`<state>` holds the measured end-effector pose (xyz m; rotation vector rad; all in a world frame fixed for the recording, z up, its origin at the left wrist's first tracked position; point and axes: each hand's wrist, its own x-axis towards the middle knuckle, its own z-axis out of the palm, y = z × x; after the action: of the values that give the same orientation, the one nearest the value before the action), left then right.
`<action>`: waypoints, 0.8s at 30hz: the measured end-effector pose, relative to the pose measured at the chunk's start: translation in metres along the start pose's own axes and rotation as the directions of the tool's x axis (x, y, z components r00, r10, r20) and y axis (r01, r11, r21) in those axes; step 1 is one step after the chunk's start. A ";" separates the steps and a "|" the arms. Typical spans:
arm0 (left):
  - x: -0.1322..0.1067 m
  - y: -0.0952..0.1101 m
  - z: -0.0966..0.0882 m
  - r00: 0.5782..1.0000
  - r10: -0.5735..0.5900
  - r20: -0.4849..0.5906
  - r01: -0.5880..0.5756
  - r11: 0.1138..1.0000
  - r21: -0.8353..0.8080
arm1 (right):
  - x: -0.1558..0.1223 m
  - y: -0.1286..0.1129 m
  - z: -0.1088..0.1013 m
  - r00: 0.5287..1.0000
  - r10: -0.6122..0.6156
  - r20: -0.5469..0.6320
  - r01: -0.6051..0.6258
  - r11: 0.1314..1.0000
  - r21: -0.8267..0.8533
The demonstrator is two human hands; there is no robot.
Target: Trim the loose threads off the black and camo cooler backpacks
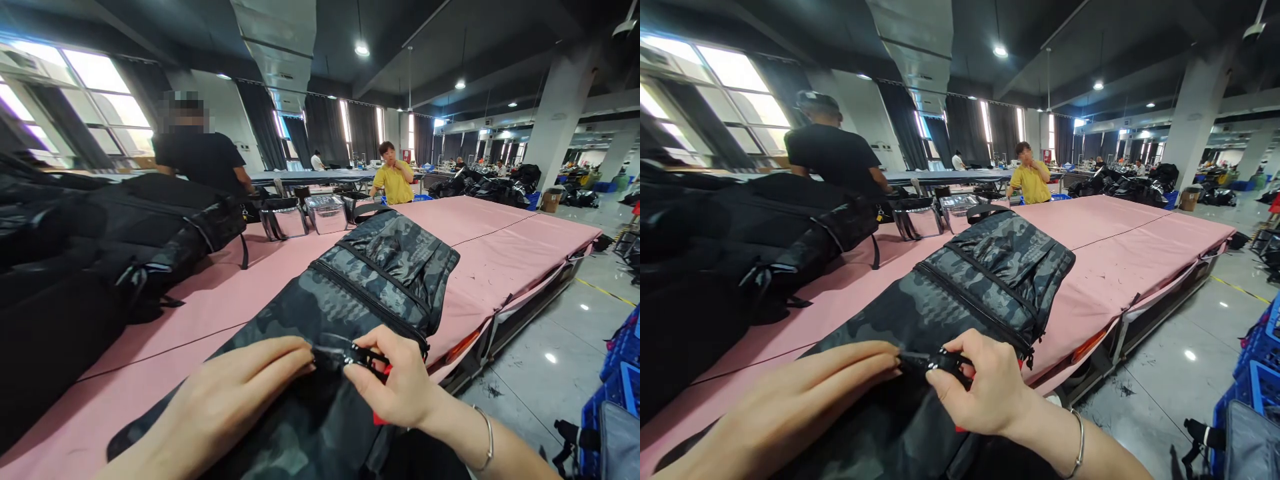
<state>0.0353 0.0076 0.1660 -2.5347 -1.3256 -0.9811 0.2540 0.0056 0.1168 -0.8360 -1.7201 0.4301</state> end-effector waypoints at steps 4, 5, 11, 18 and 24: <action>0.028 -0.007 0.000 1.000 -0.016 -0.019 0.017 0.998 0.055 | 0.000 0.003 -0.004 0.976 -0.153 0.152 0.178 0.970 -0.164; 0.030 -0.008 0.001 0.997 -0.054 -0.047 0.057 0.997 0.051 | 0.000 0.003 -0.004 0.966 -0.173 0.194 0.214 0.952 -0.218; 0.016 0.008 -0.003 0.983 -0.159 -0.096 0.162 0.986 0.025 | -0.002 0.001 0.000 0.954 -0.092 0.287 0.223 0.855 -0.468; -0.006 0.009 0.003 0.998 -0.048 -0.033 0.054 0.976 0.212 | -0.001 -0.003 0.002 0.957 -0.071 0.282 0.208 0.846 -0.491; -0.013 -0.001 0.018 0.997 -0.057 0.057 0.039 0.961 0.275 | -0.001 0.000 0.000 0.961 -0.062 0.270 0.186 0.868 -0.460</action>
<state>0.0384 0.0059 0.1441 -2.3530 -1.4348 -0.6726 0.2544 0.0048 0.1161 -1.0487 -2.1474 0.0036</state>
